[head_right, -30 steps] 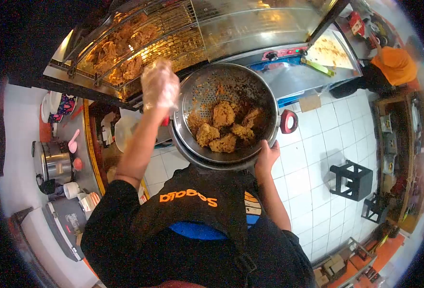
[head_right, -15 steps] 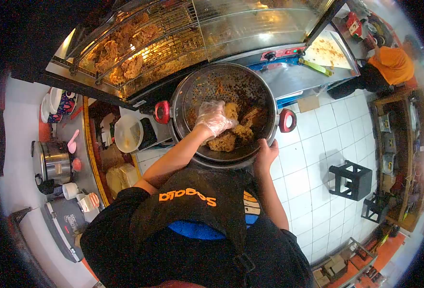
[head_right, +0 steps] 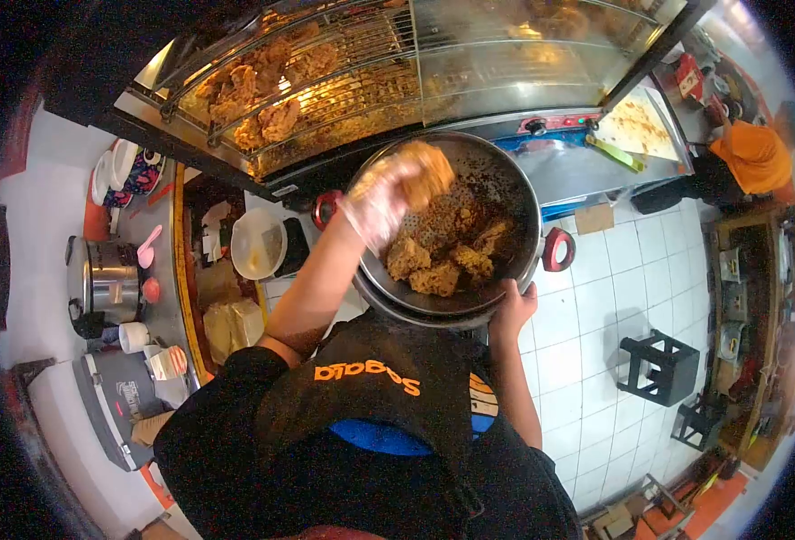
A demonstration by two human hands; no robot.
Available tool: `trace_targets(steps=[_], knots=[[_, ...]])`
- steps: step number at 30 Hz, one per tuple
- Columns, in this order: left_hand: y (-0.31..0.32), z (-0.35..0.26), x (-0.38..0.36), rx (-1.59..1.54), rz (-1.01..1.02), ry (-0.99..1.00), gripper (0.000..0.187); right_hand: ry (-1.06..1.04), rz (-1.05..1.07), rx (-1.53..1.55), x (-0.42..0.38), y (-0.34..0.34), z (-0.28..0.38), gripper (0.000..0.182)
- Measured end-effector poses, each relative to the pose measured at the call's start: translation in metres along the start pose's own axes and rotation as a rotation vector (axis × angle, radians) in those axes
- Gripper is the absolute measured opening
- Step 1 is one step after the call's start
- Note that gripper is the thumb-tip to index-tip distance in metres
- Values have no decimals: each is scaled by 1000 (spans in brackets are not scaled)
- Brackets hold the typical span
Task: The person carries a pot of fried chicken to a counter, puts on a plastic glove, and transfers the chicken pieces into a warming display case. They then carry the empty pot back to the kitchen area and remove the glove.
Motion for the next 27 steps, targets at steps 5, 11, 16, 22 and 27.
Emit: trace_targets(steps=[5,11,16,22,27], knots=[[-39,-78,21,-95,-13,86,35,-23,15,-36,4,-4,-4,15],[-138,-110,79,320,-367,80,24,-2,-14,-14,0,0,-1,15],[-169,-151,116,1712,-746,-153,22,-29,14,-35,1,0,0,15],[-148,-179,73,1945,-1026,-143,29,-16,30,-22,2,-2,-3,18],[-203,-168,114,1937,-907,-231,33,-6,1,-75,7,-9,-8,19]])
Point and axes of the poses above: each hand's wrist, its own x-axis towards the middle knuckle, its own y-axis out of the palm, z = x × y, the point moved 6 cm from there along x, towards the middle knuckle
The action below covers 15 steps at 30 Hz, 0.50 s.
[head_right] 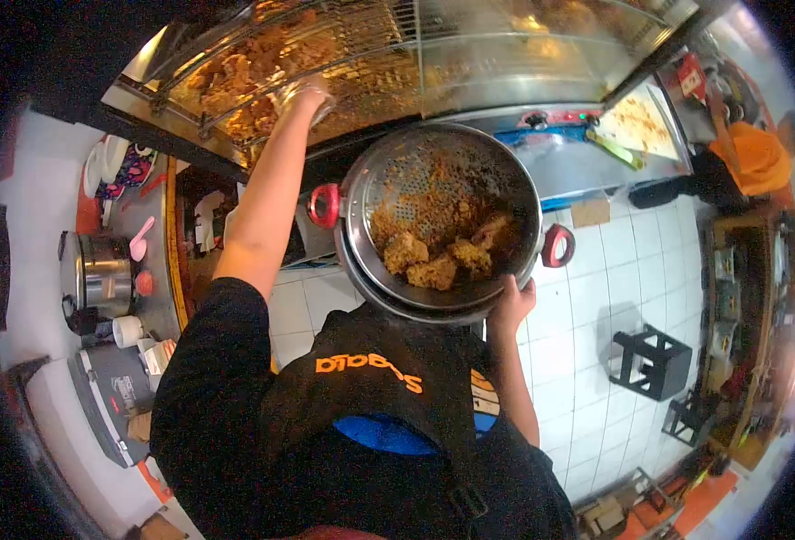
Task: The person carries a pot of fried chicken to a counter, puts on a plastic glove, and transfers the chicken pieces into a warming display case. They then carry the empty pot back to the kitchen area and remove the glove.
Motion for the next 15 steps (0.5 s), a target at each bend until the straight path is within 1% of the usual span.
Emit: trace_targets(steps=[1,3,4,5,7,8,10,11,12,13,14,15], knots=[[1,1,-1,6,20,7,34,5,-16,-1,-1,-1,-1,19],[-8,11,-14,125,-112,42,42,-20,-21,-14,1,0,-1,20],[-17,12,-15,121,-125,-6,39,-19,-7,25,1,0,-3,20],[-21,13,-25,-12,-129,-47,34,-11,-14,16,1,-3,-5,20],[-27,3,-32,104,38,39,32,-32,-2,66,3,-1,-6,18],[-24,-1,-45,109,45,38,32,-24,-4,64,2,-2,-7,18],[-30,-17,-82,-377,-94,146,34,-26,-9,-4,2,-2,-5,17],[-8,-21,-85,-178,-446,351,37,-22,-11,-1,3,-2,-5,17],[-59,-41,-163,-38,-496,444,34,-26,-31,-22,3,-3,-6,16],[-76,-50,-204,-28,-543,512,30,-31,-53,-42,3,-4,-7,16],[-78,-54,-242,-159,-636,613,26,-27,-60,-39,3,-5,-7,16],[-60,-54,-264,-234,-471,677,23,-19,-46,-33,0,-3,-7,16]])
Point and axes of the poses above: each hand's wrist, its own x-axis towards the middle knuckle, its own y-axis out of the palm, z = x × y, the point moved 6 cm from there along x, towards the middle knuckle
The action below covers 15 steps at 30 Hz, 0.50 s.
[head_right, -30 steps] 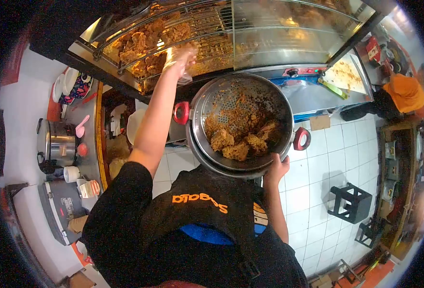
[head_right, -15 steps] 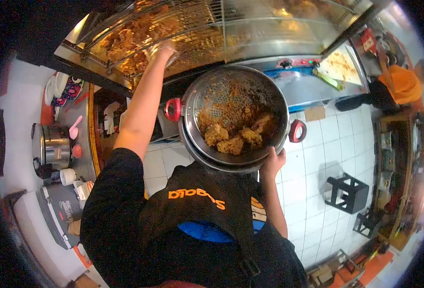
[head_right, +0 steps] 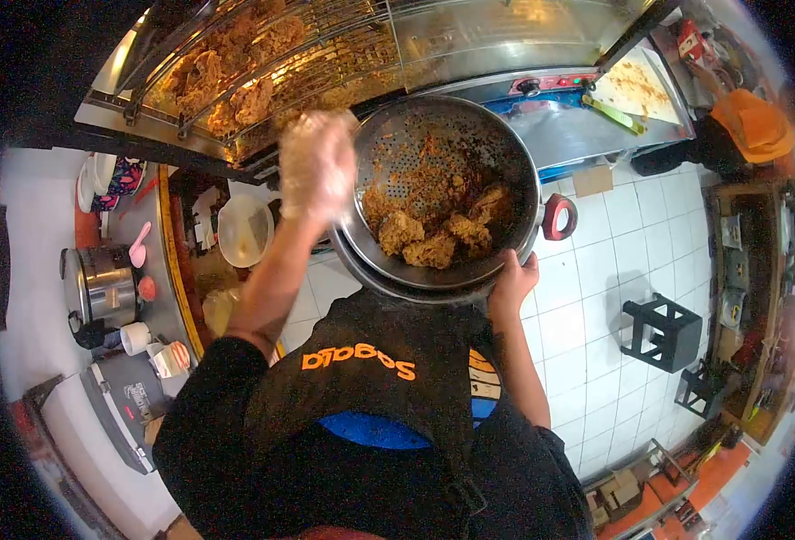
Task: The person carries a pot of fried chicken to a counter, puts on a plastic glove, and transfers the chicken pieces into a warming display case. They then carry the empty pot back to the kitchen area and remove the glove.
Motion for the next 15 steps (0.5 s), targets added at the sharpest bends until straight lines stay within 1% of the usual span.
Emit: trace_targets(steps=[1,2,3,4,6,7,8,9,10,12,13,14,15], knots=[[8,-20,-18,-61,115,32,28,7,15,5,-1,0,0,16],[41,-27,-44,-151,282,78,24,7,12,5,0,-1,-1,16],[42,-47,-59,-119,480,59,26,-15,21,18,1,-1,-3,16],[62,-52,-79,-86,588,90,31,-35,35,28,0,-1,-2,16],[90,-47,-92,-140,749,81,33,-14,33,58,-4,4,3,16],[97,-40,-93,-133,742,73,33,11,23,85,-7,6,5,16],[105,-35,-93,-194,757,64,34,10,34,87,-8,9,8,16],[105,-35,-93,-258,775,56,34,15,37,97,-9,10,9,18],[104,-34,-92,-257,771,51,34,18,37,107,-8,9,11,20],[86,-32,-81,-303,621,52,37,7,42,99,-4,6,5,21],[75,-30,-74,-292,552,21,40,-1,40,92,-2,5,3,21],[67,-30,-66,-286,548,23,40,-3,43,99,1,3,1,21],[50,-28,-51,-308,569,-75,40,-5,44,51,2,2,1,21]])
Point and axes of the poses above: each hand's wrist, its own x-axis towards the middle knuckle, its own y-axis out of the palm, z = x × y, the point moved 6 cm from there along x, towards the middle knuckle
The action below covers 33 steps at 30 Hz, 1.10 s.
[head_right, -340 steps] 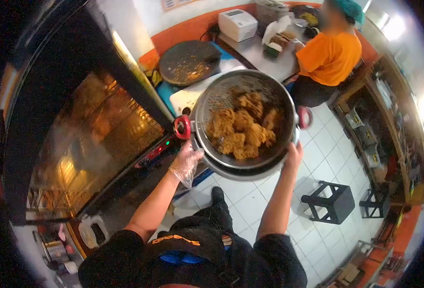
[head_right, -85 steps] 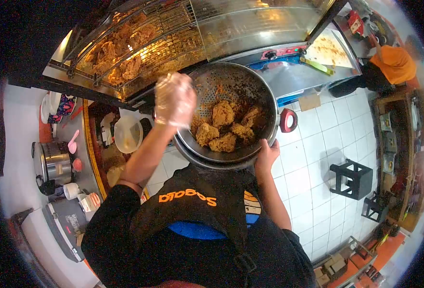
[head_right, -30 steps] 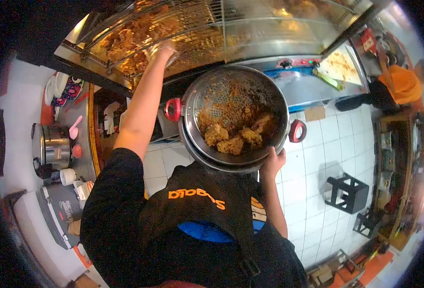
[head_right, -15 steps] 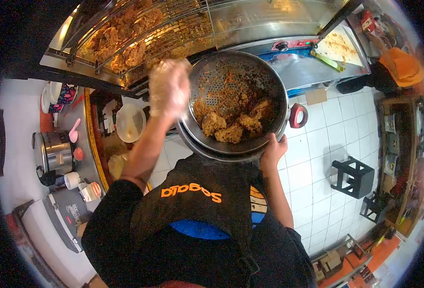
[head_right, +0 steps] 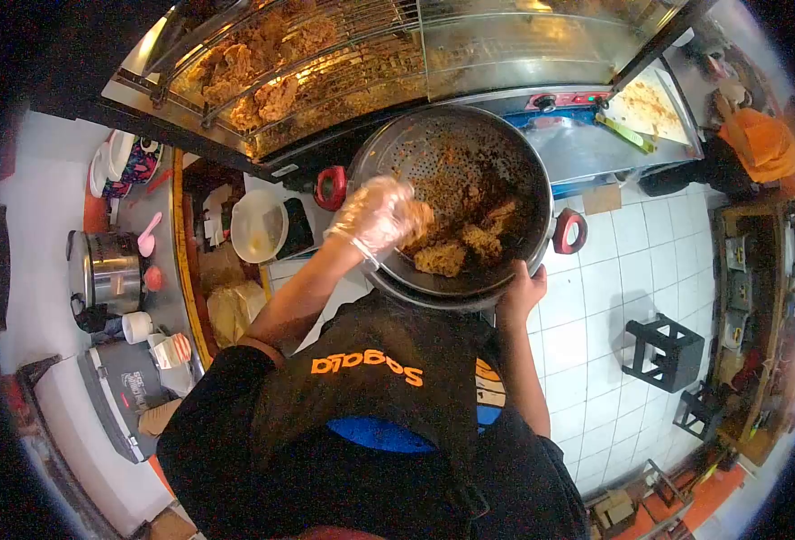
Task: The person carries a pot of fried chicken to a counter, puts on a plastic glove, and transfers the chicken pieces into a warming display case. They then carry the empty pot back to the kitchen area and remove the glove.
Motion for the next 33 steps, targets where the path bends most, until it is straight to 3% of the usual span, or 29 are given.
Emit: trace_targets(steps=[1,2,3,5,7,9,11,13,15,19,20,24,25,27,28,30,31,33], knots=[[-13,1,2,-50,11,-90,40,2,-1,-50,-1,0,1,21],[-30,0,4,-42,-163,-4,38,4,-1,-48,-3,1,1,21],[-43,7,11,-149,-175,-90,36,3,-1,-14,-6,3,4,21],[-55,31,17,-711,-454,-295,32,-1,0,22,-5,3,3,21],[-94,46,28,-594,-605,-353,27,12,-27,42,-2,-2,-5,17],[-102,90,52,-652,-466,-608,27,23,-23,70,-7,3,1,17],[-117,100,61,-774,-589,-645,28,33,-18,99,-9,6,4,17],[-122,131,78,-606,-666,-571,30,19,-2,85,-9,6,4,17],[-131,149,86,204,-774,-709,30,12,-11,75,-6,1,-2,17],[-136,122,67,538,-903,-529,30,-27,-30,68,-4,1,0,17],[-136,120,71,477,-724,-500,34,-21,-39,67,-6,2,1,17],[-128,136,75,617,-653,-597,27,10,-42,59,-11,8,9,18],[-135,122,65,576,-745,-566,27,20,-62,42,-12,6,10,18],[-133,100,54,601,-803,-402,27,7,-93,24,-7,0,4,18],[-128,91,51,418,-781,-378,22,3,-89,26,-6,-1,2,17],[-114,29,32,466,-832,-80,17,3,-80,48,-10,3,6,17],[-100,-1,25,318,-815,13,18,1,-90,46,-9,1,3,17],[-55,-49,25,199,-582,227,18,-20,-89,19,-4,-3,-5,18]])
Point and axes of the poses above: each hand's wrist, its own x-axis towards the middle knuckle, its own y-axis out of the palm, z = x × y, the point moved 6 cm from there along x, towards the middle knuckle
